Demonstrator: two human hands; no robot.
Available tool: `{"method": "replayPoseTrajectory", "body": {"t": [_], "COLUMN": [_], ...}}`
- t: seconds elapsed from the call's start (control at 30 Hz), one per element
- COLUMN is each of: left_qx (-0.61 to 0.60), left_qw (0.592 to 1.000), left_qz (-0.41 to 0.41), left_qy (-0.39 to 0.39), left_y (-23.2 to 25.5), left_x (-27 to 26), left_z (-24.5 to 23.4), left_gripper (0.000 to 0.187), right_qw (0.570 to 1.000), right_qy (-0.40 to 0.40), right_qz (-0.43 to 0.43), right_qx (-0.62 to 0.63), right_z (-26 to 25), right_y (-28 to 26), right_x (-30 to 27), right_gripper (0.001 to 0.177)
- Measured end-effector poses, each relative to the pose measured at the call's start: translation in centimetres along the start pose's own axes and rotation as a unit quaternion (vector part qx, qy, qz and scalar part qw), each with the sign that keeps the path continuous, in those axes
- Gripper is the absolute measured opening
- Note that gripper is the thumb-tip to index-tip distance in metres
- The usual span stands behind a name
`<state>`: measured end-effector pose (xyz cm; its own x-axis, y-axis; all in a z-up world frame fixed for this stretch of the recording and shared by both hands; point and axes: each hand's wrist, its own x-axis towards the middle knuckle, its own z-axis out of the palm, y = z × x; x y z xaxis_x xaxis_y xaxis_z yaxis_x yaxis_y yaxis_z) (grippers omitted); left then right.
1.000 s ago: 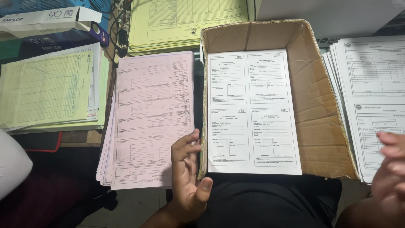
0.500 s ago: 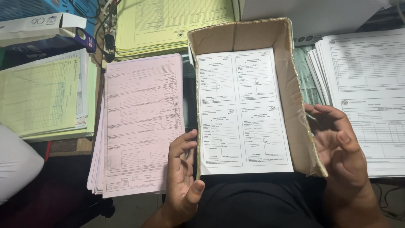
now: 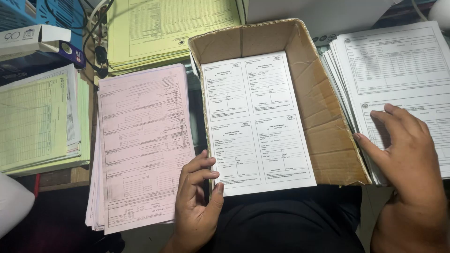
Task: Sorting and filing printed documents into a cardboard box
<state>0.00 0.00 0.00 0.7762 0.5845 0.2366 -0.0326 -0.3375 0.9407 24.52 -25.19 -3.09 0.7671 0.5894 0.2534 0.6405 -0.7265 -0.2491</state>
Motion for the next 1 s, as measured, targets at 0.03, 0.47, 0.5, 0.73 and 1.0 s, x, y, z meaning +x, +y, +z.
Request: {"method": "replayPoseTrajectory", "body": {"t": [0.03, 0.47, 0.5, 0.73, 1.0], "left_qx": [0.018, 0.016, 0.037, 0.218, 0.350], "left_qw": [1.000, 0.999, 0.998, 0.960, 0.918], "left_qz": [-0.008, 0.022, 0.043, 0.071, -0.015], "left_qy": [0.003, -0.023, -0.042, -0.162, -0.189], "left_y": [0.0, 0.8, 1.0, 1.6, -1.0], "left_x": [-0.1, 0.0, 0.1, 0.7, -1.8], "left_z": [0.0, -0.7, -1.1, -6.7, -11.1], "left_gripper": [0.017, 0.018, 0.024, 0.035, 0.049], "right_qw": [1.000, 0.999, 0.997, 0.964, 0.981], "right_qy": [0.004, 0.006, 0.012, -0.017, -0.104], "right_qz": [0.002, 0.032, 0.059, 0.159, 0.035], "right_qx": [-0.023, 0.041, 0.056, 0.211, 0.158], "right_z": [0.4, -1.7, -2.0, -0.4, 2.2], "right_y": [0.0, -1.6, -1.7, 1.6, 7.5], "right_x": [-0.2, -0.3, -0.3, -1.5, -3.2], "right_gripper": [0.050, 0.009, 0.007, 0.011, 0.038]}}
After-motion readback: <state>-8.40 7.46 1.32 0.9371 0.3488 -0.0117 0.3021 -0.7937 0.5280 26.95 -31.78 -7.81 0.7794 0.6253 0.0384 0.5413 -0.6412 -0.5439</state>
